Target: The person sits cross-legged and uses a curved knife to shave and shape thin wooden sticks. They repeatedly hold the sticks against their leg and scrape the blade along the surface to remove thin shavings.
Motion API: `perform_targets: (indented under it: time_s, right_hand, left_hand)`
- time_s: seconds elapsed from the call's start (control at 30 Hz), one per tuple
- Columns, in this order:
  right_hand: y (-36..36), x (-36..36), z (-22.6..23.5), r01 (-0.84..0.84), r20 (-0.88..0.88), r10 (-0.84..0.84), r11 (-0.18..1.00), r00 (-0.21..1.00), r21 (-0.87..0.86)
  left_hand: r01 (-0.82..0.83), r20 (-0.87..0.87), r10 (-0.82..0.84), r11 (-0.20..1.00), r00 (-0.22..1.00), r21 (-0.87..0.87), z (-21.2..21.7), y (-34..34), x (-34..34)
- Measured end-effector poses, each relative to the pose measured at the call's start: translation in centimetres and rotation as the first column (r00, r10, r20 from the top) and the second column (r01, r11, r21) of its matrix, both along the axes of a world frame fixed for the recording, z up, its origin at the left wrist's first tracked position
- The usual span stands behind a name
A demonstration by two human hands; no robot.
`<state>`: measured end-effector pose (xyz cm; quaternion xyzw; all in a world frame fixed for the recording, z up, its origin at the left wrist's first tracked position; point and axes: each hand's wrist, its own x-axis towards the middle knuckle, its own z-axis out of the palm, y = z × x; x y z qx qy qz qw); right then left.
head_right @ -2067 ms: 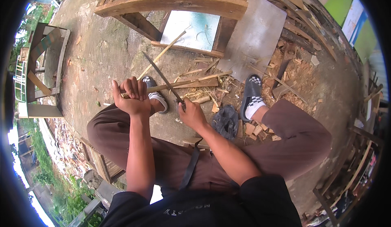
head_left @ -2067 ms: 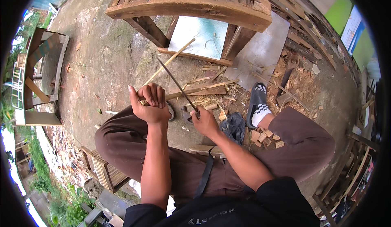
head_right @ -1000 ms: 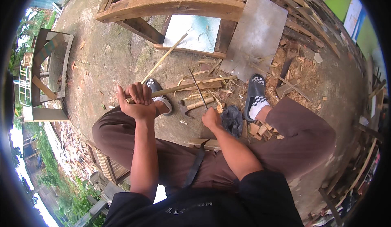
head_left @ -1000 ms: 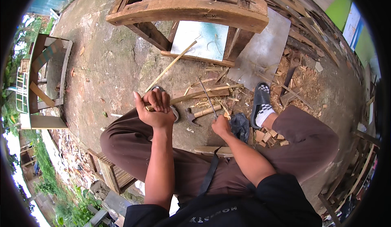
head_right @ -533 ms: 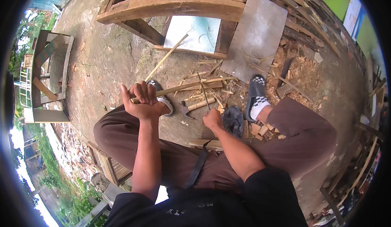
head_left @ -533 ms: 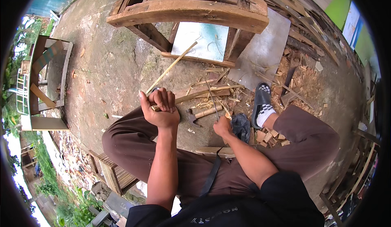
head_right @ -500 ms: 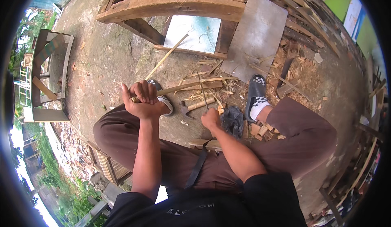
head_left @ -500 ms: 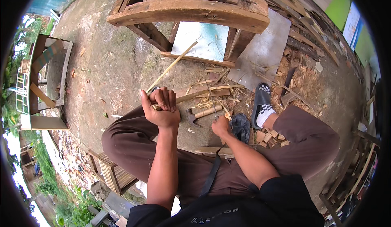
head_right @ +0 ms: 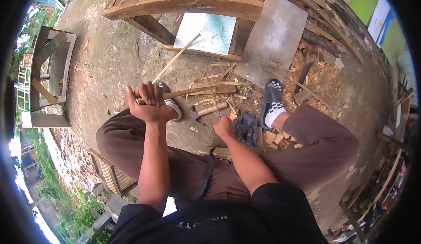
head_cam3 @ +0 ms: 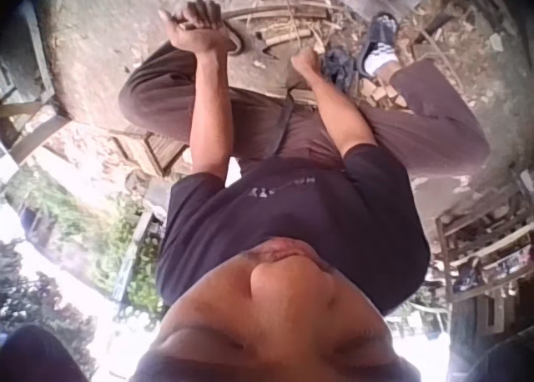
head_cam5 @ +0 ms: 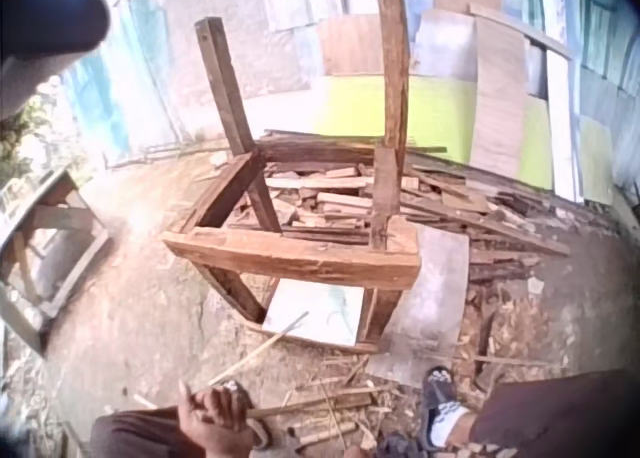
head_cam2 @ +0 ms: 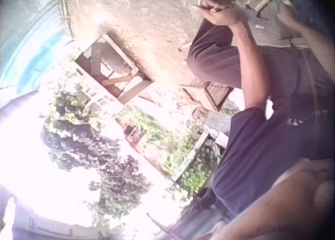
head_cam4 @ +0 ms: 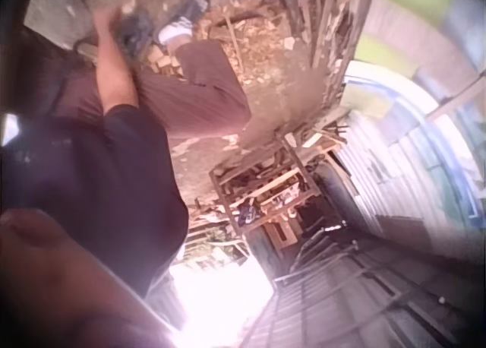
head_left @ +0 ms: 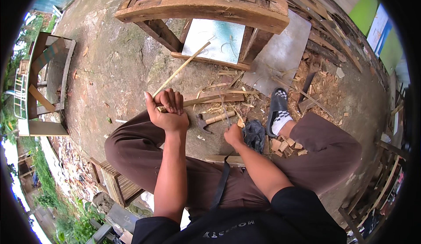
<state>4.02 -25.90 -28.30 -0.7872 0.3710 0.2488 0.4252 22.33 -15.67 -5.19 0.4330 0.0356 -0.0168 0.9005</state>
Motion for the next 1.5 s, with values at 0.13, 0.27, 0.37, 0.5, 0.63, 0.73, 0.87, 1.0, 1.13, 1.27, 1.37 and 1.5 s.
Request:
perform_targets:
  time_s: [0.13, 0.27, 0.37, 0.5, 0.63, 0.73, 0.87, 1.0, 1.13, 1.27, 1.37, 1.5]
  right_hand:
    - [-2.4, -0.4, -2.3, 0.164, -0.250, -0.113, 0.968, 0.962, 0.191]
    - [-2.4, -0.1, -2.1, 0.265, -0.214, -0.212, 0.928, 0.954, 0.260]
    - [-2.6, 2.1, 1.3, 0.231, -0.175, -0.202, 0.959, 0.964, 0.166]
    - [-4.2, 3.4, 5.0, 0.128, -0.022, -0.126, 0.989, 0.992, 0.077]
    - [-3.9, 3.6, 11.1, 0.077, 0.105, -0.088, 0.992, 0.991, 0.101]
    - [-2.4, 1.8, 13.6, 0.131, 0.082, -0.154, 0.963, 0.985, 0.236]
    - [-0.3, 0.4, 10.5, 0.140, 0.165, -0.173, 0.971, 0.971, 0.195]
    - [1.4, 2.2, 11.6, 0.092, 0.249, -0.130, 0.983, 0.960, 0.160]
    - [1.4, 3.1, 12.8, 0.024, 0.367, -0.074, 0.990, 0.927, 0.141]
    - [1.3, 3.2, 10.8, 0.072, 0.372, -0.115, 0.989, 0.921, 0.128]
    - [1.2, 3.2, 10.1, 0.070, 0.359, -0.121, 0.986, 0.925, 0.152]
    - [1.6, 4.1, 13.0, 0.030, 0.481, -0.118, 0.982, 0.869, 0.186]
  left_hand:
    - [0.041, 0.017, -0.040, 0.998, 0.999, -0.054, -0.5, 1.7, 0.7]
    - [0.010, 0.155, -0.016, 0.999, 0.988, 0.042, 0.4, 0.4, -0.1]
    - [0.109, 0.200, -0.116, 0.993, 0.973, 0.043, -0.5, 1.6, -0.5]
    - [0.181, 0.247, -0.197, 0.980, 0.949, 0.086, -1.2, 1.5, -1.1]
    - [0.202, 0.290, -0.211, 0.977, 0.933, 0.062, -1.4, 2.1, -1.8]
    - [0.178, 0.275, -0.193, 0.981, 0.942, 0.079, -0.9, 2.3, -2.1]
    - [0.138, 0.267, -0.147, 0.989, 0.952, 0.053, -0.7, 1.8, -2.0]
    - [0.126, 0.250, -0.129, 0.992, 0.959, 0.030, -0.8, 1.9, -1.9]
    - [0.169, 0.271, -0.181, 0.983, 0.945, 0.067, -0.3, 1.5, -1.6]
    - [0.194, 0.216, -0.209, 0.977, 0.954, 0.090, 0.3, 1.2, -1.4]
    - [0.195, 0.183, -0.206, 0.978, 0.961, 0.079, 0.1, 1.0, -1.9]
    - [0.185, 0.175, -0.194, 0.981, 0.965, 0.063, 0.0, 0.7, -2.2]
